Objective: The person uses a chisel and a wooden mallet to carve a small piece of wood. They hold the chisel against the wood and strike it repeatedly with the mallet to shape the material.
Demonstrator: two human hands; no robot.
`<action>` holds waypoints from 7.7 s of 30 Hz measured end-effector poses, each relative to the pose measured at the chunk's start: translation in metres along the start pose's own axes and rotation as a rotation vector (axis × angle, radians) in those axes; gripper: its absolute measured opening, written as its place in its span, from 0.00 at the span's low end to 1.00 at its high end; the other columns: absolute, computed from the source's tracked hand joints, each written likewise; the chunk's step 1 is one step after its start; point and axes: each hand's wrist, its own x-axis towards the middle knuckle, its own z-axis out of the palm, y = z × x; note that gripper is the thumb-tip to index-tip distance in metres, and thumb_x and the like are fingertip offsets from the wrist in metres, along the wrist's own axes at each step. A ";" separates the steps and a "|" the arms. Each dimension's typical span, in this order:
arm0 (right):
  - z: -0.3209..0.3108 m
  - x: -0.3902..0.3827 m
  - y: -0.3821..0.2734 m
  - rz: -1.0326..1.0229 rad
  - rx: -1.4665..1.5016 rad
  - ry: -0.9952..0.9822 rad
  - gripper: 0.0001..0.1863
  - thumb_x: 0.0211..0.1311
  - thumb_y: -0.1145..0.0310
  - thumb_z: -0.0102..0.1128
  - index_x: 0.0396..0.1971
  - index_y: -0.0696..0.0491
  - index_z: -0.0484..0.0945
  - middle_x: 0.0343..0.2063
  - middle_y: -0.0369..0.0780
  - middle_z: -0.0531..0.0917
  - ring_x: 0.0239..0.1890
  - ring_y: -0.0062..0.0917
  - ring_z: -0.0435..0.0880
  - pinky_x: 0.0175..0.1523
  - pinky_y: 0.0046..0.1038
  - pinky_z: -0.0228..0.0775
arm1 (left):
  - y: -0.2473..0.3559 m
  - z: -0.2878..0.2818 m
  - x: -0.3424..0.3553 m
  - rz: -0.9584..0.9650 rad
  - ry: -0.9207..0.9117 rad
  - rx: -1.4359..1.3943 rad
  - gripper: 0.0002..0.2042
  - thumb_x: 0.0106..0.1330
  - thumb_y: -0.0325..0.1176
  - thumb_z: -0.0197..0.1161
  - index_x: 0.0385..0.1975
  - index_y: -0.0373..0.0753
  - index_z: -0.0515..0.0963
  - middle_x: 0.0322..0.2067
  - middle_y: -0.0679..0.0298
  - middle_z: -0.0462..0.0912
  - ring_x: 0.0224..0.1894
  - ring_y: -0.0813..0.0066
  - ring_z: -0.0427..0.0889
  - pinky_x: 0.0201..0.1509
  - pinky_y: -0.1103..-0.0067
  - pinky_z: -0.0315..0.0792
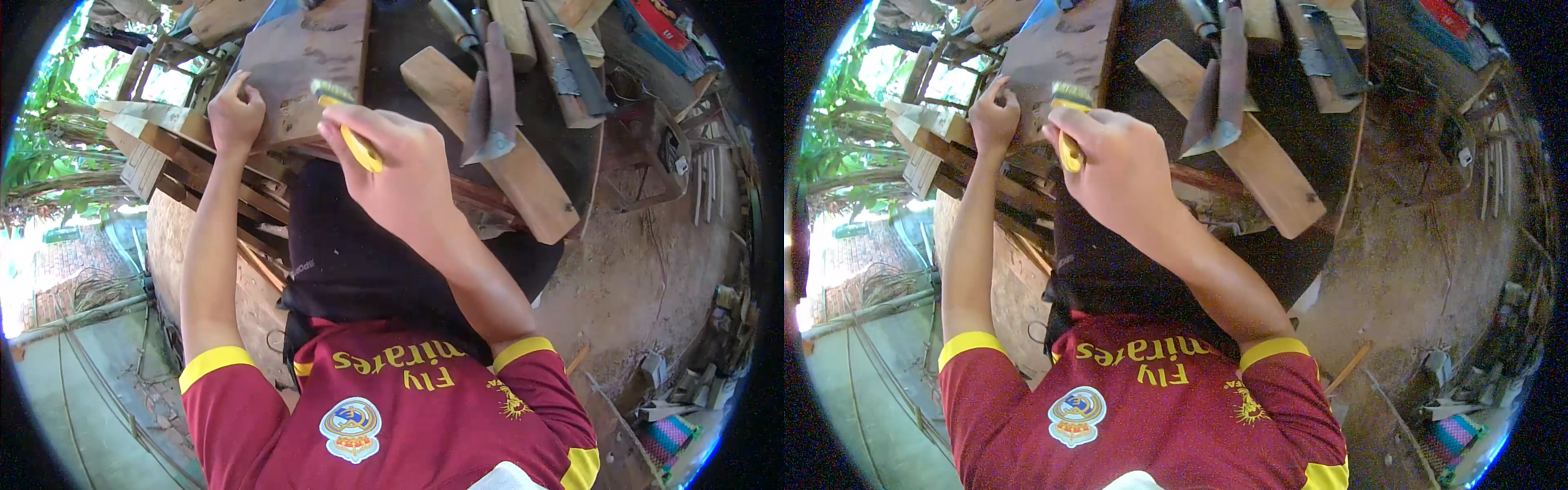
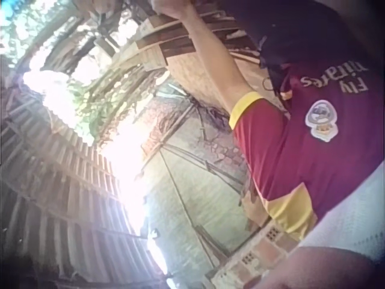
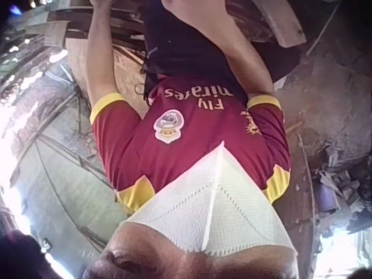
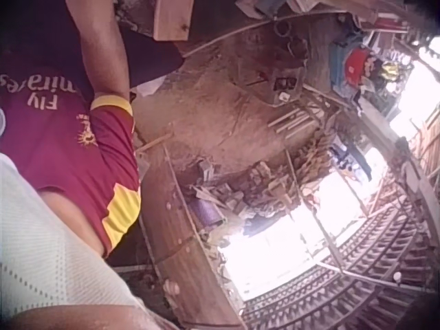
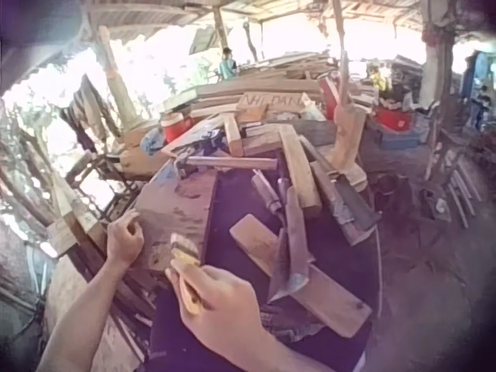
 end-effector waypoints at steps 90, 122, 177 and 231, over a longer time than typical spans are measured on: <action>-0.114 -0.007 0.005 0.563 -0.829 -0.152 0.35 0.64 0.44 0.46 0.58 0.59 0.64 0.50 0.54 0.74 0.54 0.44 0.73 0.59 0.34 0.61 | 0.113 -0.106 0.056 -0.224 -0.080 -0.895 0.17 0.52 0.43 0.71 0.22 0.34 0.78 0.15 0.71 0.73 0.18 0.83 0.72 0.22 0.85 0.64; -0.093 -0.030 -0.011 0.512 -1.196 -0.167 0.28 0.46 0.58 0.69 0.47 0.57 0.74 0.45 0.49 0.78 0.48 0.45 0.75 0.54 0.38 0.64 | 0.158 -0.050 0.001 0.158 -0.167 -0.864 0.09 0.34 0.35 0.64 0.17 0.43 0.74 0.14 0.59 0.75 0.20 0.57 0.78 0.23 0.67 0.72; -0.112 -0.053 -0.013 0.132 -1.012 0.179 0.45 0.44 0.70 0.70 0.63 0.58 0.53 0.54 0.51 0.70 0.54 0.43 0.72 0.60 0.39 0.63 | 0.161 -0.045 -0.003 0.092 -0.172 -0.747 0.10 0.33 0.37 0.66 0.18 0.43 0.78 0.16 0.60 0.77 0.22 0.61 0.80 0.25 0.70 0.71; -0.067 -0.055 -0.030 0.437 -0.323 0.695 0.37 0.47 0.78 0.65 0.59 0.61 0.58 0.54 0.47 0.68 0.55 0.33 0.69 0.61 0.34 0.59 | 0.170 -0.021 -0.011 0.135 -0.174 -0.550 0.10 0.33 0.38 0.65 0.19 0.46 0.78 0.16 0.61 0.78 0.22 0.60 0.80 0.24 0.67 0.72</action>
